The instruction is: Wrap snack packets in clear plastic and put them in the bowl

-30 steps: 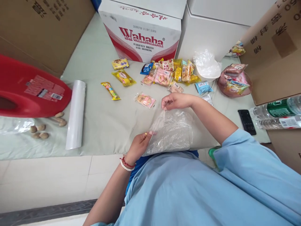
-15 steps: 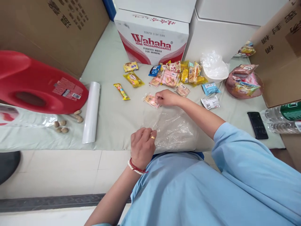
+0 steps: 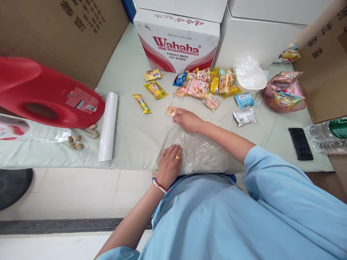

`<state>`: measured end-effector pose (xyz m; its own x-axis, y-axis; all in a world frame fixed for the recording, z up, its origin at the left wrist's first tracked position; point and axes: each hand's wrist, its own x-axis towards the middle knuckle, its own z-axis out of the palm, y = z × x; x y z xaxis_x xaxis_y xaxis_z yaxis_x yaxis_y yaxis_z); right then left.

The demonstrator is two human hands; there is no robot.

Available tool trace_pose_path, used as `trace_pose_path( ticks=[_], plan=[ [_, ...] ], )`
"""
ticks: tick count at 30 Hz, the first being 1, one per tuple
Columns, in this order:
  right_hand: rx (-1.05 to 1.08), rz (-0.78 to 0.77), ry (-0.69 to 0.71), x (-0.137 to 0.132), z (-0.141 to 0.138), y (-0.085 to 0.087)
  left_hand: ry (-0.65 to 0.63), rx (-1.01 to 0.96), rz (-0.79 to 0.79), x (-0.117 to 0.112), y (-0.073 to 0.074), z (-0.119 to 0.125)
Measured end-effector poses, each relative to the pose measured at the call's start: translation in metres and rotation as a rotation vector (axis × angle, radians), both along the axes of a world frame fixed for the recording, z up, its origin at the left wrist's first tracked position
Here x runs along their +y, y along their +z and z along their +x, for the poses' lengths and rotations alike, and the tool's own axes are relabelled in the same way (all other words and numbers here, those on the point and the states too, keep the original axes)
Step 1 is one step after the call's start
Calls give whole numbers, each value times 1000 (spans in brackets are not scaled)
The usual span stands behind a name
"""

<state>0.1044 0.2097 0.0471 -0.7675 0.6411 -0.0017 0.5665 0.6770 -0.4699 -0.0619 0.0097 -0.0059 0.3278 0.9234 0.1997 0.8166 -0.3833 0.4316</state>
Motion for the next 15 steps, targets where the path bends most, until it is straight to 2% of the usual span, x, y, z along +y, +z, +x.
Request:
trace_pose_path(
  ticks=[2, 4, 8, 10, 13, 15],
  plan=[
    [118, 116, -53, -18, 6, 8, 70, -23, -30, 4, -2, 1],
    [189, 177, -16, -54, 24, 12, 107, -23, -57, 8, -1, 1],
    [145, 149, 249, -151, 90, -2, 129, 22, -113, 17, 8, 1],
    [70, 123, 311, -192, 130, -12, 138, 55, -142, 22, 11, -1],
    [40, 111, 227, -232, 178, -22, 136, 81, -181, 29, 14, -5],
    [72, 138, 102, -247, 194, -24, 131, 81, -203, 33, 15, -7]
  ],
)
